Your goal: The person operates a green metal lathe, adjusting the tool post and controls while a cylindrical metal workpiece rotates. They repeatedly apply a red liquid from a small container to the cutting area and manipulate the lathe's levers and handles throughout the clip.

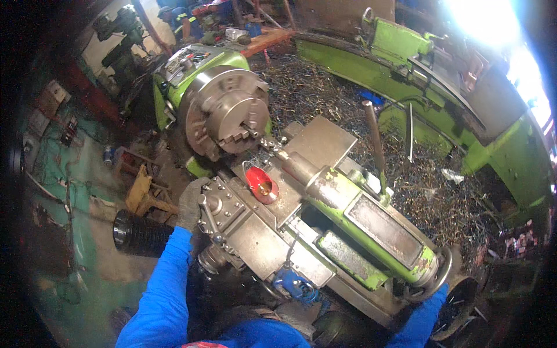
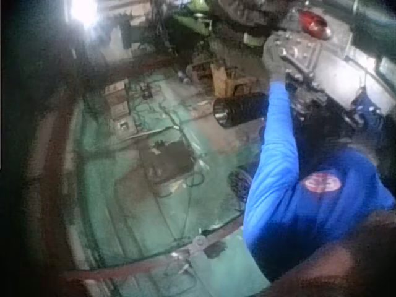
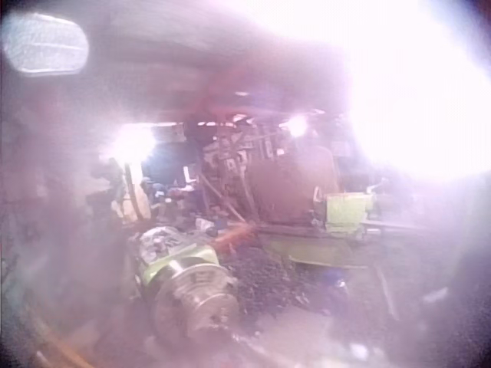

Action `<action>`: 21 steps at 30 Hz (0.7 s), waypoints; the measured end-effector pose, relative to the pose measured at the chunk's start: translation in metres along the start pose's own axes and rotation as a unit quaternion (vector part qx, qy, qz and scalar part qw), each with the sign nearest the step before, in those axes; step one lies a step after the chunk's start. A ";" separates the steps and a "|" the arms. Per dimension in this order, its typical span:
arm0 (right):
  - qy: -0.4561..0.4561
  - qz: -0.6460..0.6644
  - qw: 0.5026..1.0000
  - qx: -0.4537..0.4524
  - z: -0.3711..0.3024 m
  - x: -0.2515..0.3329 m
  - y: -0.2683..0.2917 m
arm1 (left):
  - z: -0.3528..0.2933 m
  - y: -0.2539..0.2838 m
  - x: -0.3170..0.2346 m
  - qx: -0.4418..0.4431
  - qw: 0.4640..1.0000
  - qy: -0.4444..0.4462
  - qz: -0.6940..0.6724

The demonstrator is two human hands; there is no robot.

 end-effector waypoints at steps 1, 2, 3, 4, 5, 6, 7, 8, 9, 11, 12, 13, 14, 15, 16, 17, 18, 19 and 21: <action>-0.010 0.002 1.000 -0.009 0.002 -0.023 -0.010 | -0.001 0.002 0.007 -0.004 1.000 0.023 -0.009; -0.017 0.007 1.000 -0.015 -0.005 -0.050 -0.009 | 0.003 0.002 0.010 -0.012 0.999 0.040 -0.018; -0.021 0.004 1.000 -0.011 -0.016 -0.064 -0.008 | 0.001 0.006 0.004 -0.001 0.999 0.031 0.030; -0.023 0.005 1.000 -0.009 -0.032 -0.079 0.005 | 0.003 0.004 -0.001 -0.001 0.999 0.024 0.024; -0.023 0.006 1.000 -0.004 -0.055 -0.093 0.025 | 0.007 -0.001 -0.005 -0.003 1.000 0.015 0.017; -0.026 0.004 1.000 0.004 -0.079 -0.099 0.044 | 0.008 -0.003 -0.008 0.000 1.000 0.008 0.014; -0.026 0.010 1.000 0.013 -0.089 -0.096 0.063 | 0.006 -0.004 -0.004 -0.015 1.000 0.005 0.002; -0.027 0.014 0.999 0.021 -0.082 -0.076 0.069 | -0.001 0.000 0.001 -0.024 1.000 0.008 -0.005; -0.022 0.023 0.999 0.030 -0.073 -0.052 0.068 | -0.001 0.002 0.001 -0.028 1.000 0.006 -0.013; 0.002 0.048 0.998 0.026 -0.048 -0.010 0.051 | 0.005 0.001 -0.003 -0.006 0.999 0.009 0.036; 0.009 0.065 0.998 0.018 -0.036 0.000 0.035 | 0.007 0.000 -0.005 0.006 0.998 0.010 0.060; 0.007 0.079 0.997 0.012 -0.025 0.001 0.017 | 0.006 0.000 -0.004 0.002 0.999 0.009 0.046; -0.008 0.097 0.995 0.000 -0.018 -0.016 -0.002 | 0.010 -0.002 -0.003 0.004 0.999 0.008 0.032; -0.027 0.120 0.992 -0.011 -0.012 -0.040 -0.016 | 0.011 -0.001 -0.001 -0.004 1.000 0.009 0.017; -0.052 0.162 0.985 -0.026 -0.032 -0.076 -0.020 | 0.008 0.002 -0.001 0.003 1.000 0.023 0.021; -0.068 0.217 0.973 -0.036 -0.054 -0.115 -0.015 | 0.004 0.006 0.001 -0.002 0.999 0.035 0.020; -0.067 0.257 0.963 -0.034 -0.084 -0.146 0.002 | 0.004 0.006 0.002 -0.008 0.999 0.044 0.017; -0.025 0.218 0.976 -0.007 -0.118 -0.155 0.025 | 0.010 0.000 0.001 -0.005 1.000 0.025 -0.001; 0.067 0.135 0.987 0.053 -0.185 -0.150 0.065 | 0.009 -0.002 -0.002 0.005 1.000 0.005 -0.022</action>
Point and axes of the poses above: each hand's wrist, its own z-axis towards the middle knuckle, its own y-axis out of the back of the hand, x = y × z, the point moved 4 cm from there along z, towards the middle knuckle, and after that the axes turned 14 degrees about -y, right-handed, at the moved point
